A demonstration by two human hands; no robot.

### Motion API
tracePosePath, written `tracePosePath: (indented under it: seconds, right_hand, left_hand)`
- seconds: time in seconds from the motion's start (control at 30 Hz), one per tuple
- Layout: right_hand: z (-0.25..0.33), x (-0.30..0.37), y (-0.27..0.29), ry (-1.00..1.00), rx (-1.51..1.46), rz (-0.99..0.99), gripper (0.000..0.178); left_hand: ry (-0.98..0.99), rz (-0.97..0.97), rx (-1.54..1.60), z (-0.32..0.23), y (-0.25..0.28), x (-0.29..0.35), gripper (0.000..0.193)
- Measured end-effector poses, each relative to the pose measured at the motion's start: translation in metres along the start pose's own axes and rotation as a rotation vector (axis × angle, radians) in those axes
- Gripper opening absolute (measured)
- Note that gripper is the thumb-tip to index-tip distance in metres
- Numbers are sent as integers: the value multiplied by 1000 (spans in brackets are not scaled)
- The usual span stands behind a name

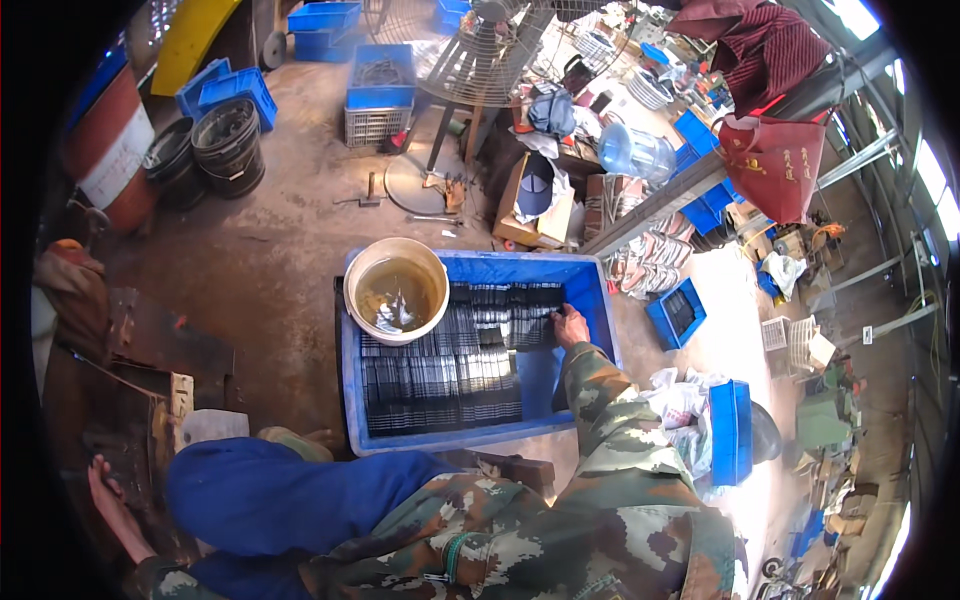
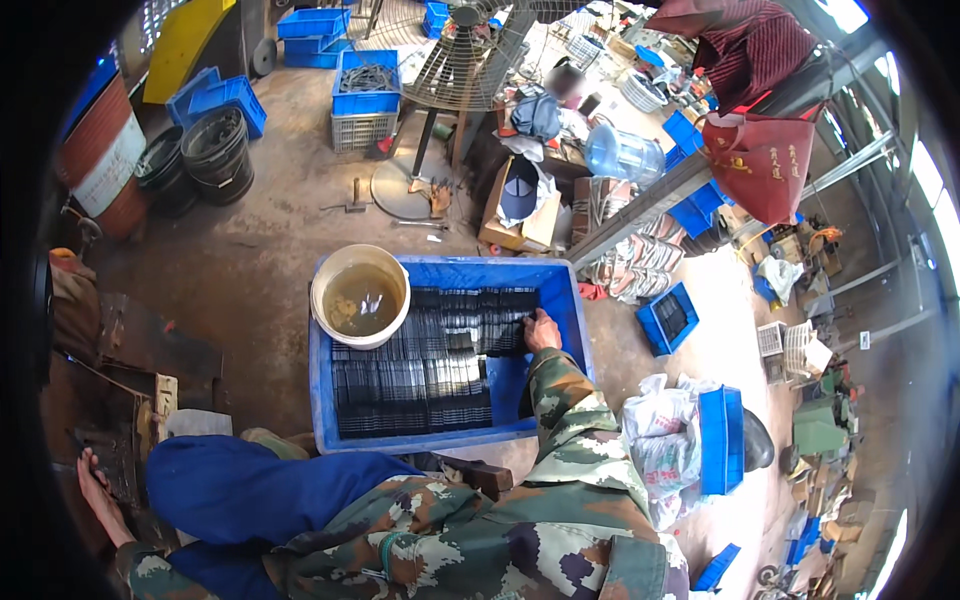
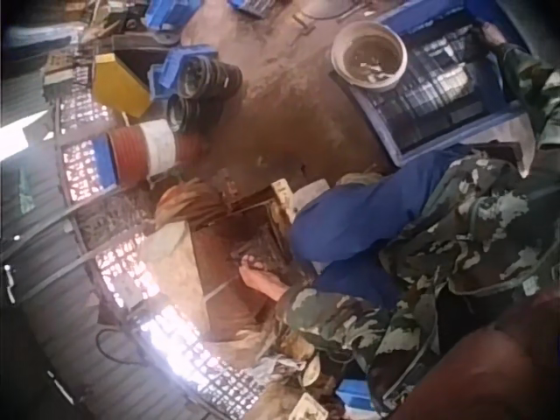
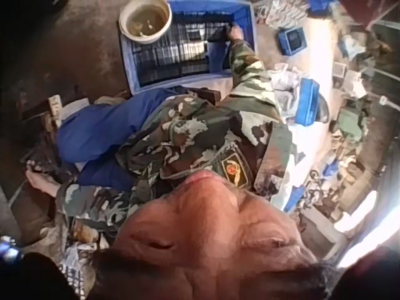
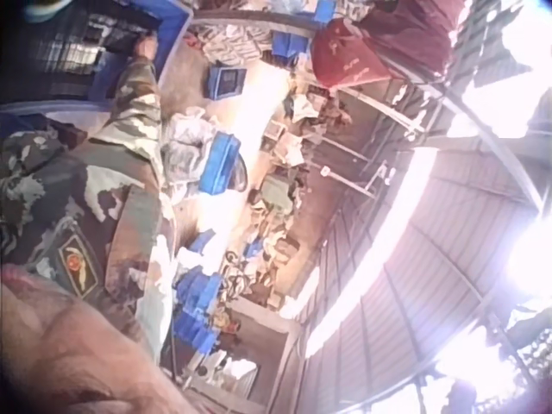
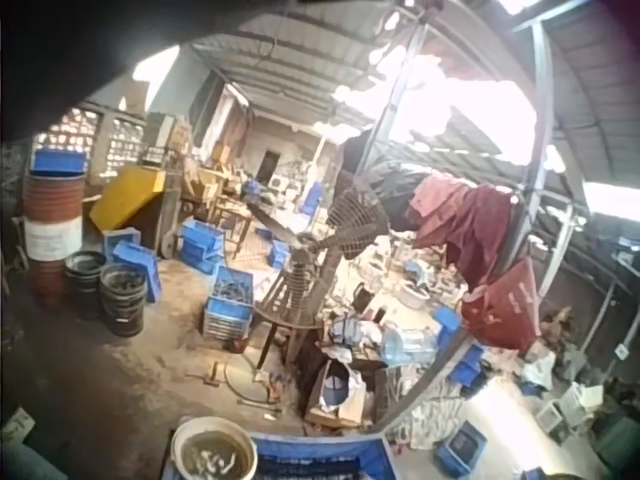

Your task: The person takes metal components from a bin, grinds or polishes them on a stationary machine, and then places the finished parts into a blue tray.

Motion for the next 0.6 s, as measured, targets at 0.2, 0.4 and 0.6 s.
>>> tracePosePath:
  seconds: [0.2, 0.4, 0.6]
  right_hand:
    - [-25, -21, -7, 103, -130, -54, 55]
    - [-30, -18, -37, -336, -915, 241, 62]
    - [-34, -8, -32, -319, -937, 316, 65]
  left_hand:
    - [-70, -25, 13, -26, -21, 25, 29]
    - [-68, -13, -7, -19, 9, 24, 30]
    - [-61, 12, 10, -20, -3, 22, 29]
Point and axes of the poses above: each hand's wrist, its own x-axis away from the middle knuckle, its own y-axis out of the back of the hand, z = x × y, the point moved 7 cm from there along -x, towards the middle knuckle, and after that the axes turned 5 degrees about -x, right-handed, at the moved point
